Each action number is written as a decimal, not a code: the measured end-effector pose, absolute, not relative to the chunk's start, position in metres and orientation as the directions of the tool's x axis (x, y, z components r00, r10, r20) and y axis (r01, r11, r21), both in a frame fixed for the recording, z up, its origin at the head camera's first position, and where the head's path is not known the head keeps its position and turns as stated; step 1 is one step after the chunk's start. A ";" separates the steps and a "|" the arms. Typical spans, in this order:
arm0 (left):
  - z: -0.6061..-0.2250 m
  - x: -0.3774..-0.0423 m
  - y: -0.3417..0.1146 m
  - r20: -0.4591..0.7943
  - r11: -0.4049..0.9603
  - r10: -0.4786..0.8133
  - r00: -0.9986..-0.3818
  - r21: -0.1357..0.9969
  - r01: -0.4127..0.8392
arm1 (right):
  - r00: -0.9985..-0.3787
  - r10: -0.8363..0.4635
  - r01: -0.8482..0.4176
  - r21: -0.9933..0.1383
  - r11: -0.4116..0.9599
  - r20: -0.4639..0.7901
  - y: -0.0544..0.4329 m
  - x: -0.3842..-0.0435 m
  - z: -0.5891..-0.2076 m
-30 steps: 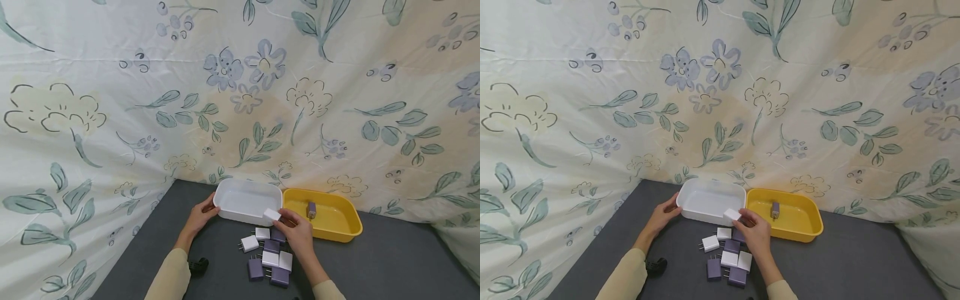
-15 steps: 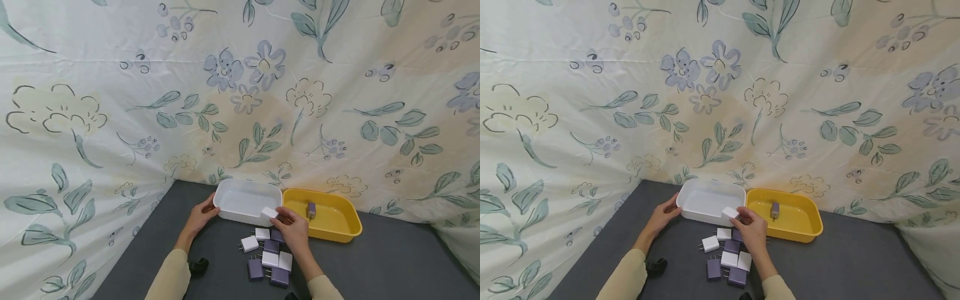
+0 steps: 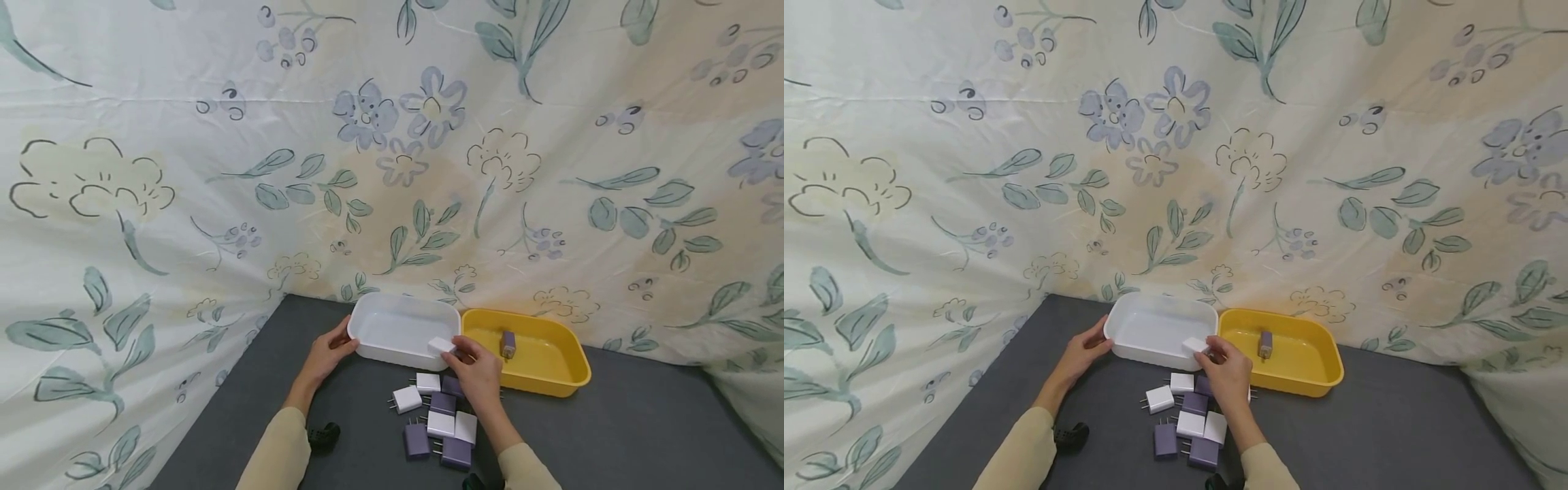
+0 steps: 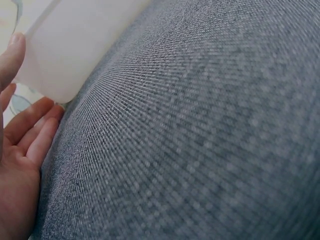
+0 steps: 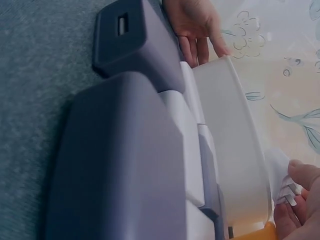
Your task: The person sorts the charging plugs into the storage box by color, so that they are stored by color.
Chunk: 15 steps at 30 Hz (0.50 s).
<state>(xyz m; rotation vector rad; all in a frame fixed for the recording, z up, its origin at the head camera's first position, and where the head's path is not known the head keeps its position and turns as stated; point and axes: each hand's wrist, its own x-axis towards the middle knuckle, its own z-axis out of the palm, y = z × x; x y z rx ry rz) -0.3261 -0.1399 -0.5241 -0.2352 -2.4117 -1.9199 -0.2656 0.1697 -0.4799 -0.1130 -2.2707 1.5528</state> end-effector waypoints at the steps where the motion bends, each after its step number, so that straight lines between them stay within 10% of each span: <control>1: -0.524 -0.326 -0.140 0.136 0.215 0.088 -0.987 0.965 0.152 | -0.922 0.278 -0.148 -0.909 0.389 0.269 0.169 -0.266 -0.480; 15: -0.526 -0.327 -0.141 0.120 0.231 0.077 -0.990 0.964 0.135 | -0.928 0.276 -0.111 -0.891 0.439 0.252 0.163 -0.277 -0.473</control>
